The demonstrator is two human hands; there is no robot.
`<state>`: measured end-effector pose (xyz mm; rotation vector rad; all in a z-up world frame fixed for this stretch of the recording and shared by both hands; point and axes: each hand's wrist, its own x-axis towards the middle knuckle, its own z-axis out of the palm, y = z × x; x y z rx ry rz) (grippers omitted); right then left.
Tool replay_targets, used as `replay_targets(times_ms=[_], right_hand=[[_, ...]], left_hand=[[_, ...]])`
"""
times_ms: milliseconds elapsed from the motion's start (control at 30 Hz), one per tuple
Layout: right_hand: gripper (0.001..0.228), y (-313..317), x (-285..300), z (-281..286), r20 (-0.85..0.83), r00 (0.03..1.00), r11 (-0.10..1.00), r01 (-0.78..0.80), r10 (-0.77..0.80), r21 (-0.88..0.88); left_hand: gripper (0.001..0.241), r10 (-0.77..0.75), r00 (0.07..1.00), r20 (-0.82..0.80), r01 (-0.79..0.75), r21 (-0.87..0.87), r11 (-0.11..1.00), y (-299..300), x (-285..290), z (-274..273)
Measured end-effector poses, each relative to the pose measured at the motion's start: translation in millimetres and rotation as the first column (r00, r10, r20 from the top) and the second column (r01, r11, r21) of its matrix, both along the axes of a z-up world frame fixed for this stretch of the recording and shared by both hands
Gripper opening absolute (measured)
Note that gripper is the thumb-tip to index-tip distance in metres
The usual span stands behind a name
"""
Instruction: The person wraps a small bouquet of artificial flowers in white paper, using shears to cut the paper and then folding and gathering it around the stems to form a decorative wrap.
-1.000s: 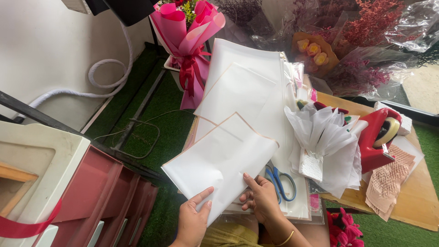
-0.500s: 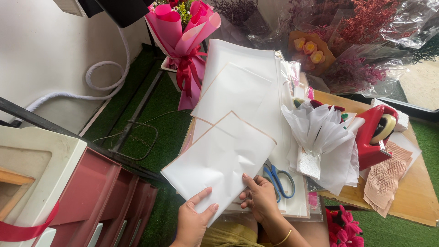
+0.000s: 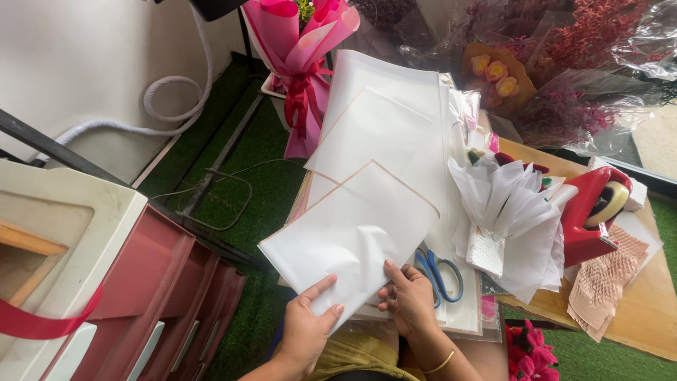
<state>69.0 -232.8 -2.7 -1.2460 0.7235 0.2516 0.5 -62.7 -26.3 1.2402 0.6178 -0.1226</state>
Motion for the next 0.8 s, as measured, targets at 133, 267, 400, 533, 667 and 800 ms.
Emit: replay_targets(times_ms=[133, 267, 400, 533, 667, 800], right_hand=[[0.023, -2, 2, -6, 0.005, 1.0, 1.0, 0.012, -0.012, 0.019], [0.022, -3, 3, -6, -0.005, 1.0, 0.999, 0.025, -0.025, 0.027], [0.022, -2, 3, -7, -0.002, 0.999, 0.999, 0.038, -0.038, 0.029], [0.022, -3, 3, -11, 0.018, 0.999, 0.999, 0.041, -0.041, 0.026], [0.02, 0, 4, 2, -0.033, 0.997, 0.995, 0.073, -0.071, 0.065], [0.028, 1, 13, 7, -0.029, 0.992, 0.987, 0.126, -0.124, 0.101]], left_hand=[[0.054, -0.023, 1.0, 0.005, 0.023, 0.017, 1.0, 2, 3, 11], [0.051, -0.033, 0.999, 0.027, 0.032, 0.023, 0.999, 3, 5, 15], [0.048, -0.057, 0.998, 0.02, 0.056, 0.055, 0.997, 3, 5, 18], [0.047, -0.07, 0.997, 0.035, 0.067, 0.065, 0.996, 4, 4, 18], [0.049, -0.082, 0.996, 0.03, 0.081, 0.044, 0.996, 6, 2, 26], [0.048, -0.112, 0.991, 0.074, 0.103, 0.119, 0.988, 11, 0, 27]])
